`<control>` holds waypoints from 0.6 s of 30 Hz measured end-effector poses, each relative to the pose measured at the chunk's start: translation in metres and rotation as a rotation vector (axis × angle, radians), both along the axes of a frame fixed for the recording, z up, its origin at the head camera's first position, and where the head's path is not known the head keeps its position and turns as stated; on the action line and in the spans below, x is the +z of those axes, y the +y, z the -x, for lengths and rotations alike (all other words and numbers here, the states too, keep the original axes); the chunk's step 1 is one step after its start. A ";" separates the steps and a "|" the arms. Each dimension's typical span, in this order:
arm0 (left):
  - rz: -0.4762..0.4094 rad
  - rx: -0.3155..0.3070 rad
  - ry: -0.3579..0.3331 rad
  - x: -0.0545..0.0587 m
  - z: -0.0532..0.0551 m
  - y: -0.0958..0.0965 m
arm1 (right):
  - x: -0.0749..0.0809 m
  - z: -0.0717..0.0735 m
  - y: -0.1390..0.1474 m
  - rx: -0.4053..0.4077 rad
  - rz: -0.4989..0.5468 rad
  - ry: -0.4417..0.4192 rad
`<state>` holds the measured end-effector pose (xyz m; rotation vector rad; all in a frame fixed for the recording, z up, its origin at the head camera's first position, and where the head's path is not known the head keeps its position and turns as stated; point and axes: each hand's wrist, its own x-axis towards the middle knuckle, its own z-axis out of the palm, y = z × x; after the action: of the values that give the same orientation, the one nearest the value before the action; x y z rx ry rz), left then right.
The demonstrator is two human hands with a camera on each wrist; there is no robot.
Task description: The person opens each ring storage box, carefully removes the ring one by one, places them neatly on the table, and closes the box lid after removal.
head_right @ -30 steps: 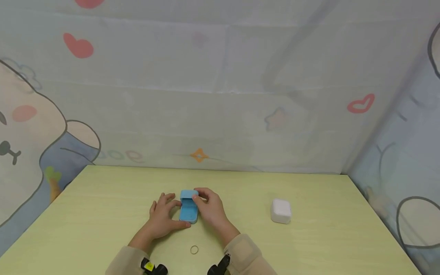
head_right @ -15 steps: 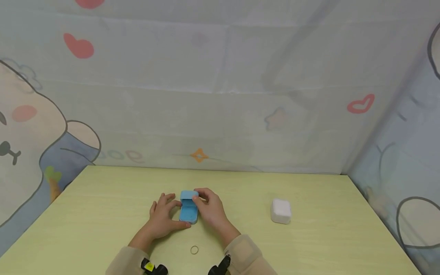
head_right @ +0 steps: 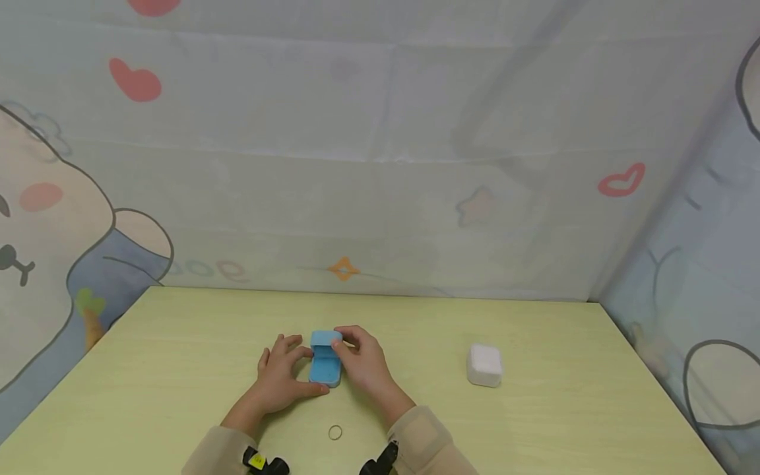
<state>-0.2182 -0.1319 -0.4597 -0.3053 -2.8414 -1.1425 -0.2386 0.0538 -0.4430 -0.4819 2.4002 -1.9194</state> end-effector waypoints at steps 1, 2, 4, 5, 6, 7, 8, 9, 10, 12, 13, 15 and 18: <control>0.000 0.000 0.000 0.000 0.000 0.000 | 0.002 -0.001 0.000 0.003 0.004 -0.001; 0.000 0.000 -0.001 0.000 0.000 0.000 | 0.004 -0.002 0.000 0.005 0.008 -0.005; -0.003 -0.001 -0.002 0.000 0.000 0.000 | 0.012 -0.007 0.000 0.013 0.009 0.000; -0.004 0.000 -0.003 0.000 0.000 0.000 | 0.015 -0.009 0.000 0.017 0.009 0.002; -0.005 0.000 -0.004 0.000 0.000 0.001 | 0.019 -0.011 0.000 0.019 0.008 0.000; -0.004 0.001 -0.005 0.000 0.000 0.001 | 0.022 -0.013 0.000 0.022 0.005 -0.001; -0.005 0.001 -0.006 0.000 0.000 0.001 | 0.024 -0.014 0.000 0.023 0.001 0.000; -0.005 0.001 -0.007 -0.001 0.000 0.001 | 0.025 -0.015 0.000 0.024 -0.001 0.001; -0.004 0.002 -0.008 -0.001 0.000 0.001 | 0.025 -0.014 0.000 0.023 -0.001 0.000; -0.004 0.002 -0.008 -0.001 0.000 0.001 | 0.019 -0.011 0.001 0.021 0.004 -0.001; -0.004 0.001 -0.008 -0.001 0.000 0.001 | 0.016 -0.009 0.001 0.021 0.007 0.000; -0.004 0.000 -0.008 -0.001 0.001 0.001 | 0.009 -0.005 0.001 0.019 0.013 0.002; -0.007 0.000 -0.008 -0.001 0.001 0.001 | 0.002 -0.002 0.002 0.022 0.025 0.001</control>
<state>-0.2188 -0.1310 -0.4611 -0.3018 -2.8435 -1.1561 -0.2370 0.0555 -0.4408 -0.5083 2.3641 -1.9430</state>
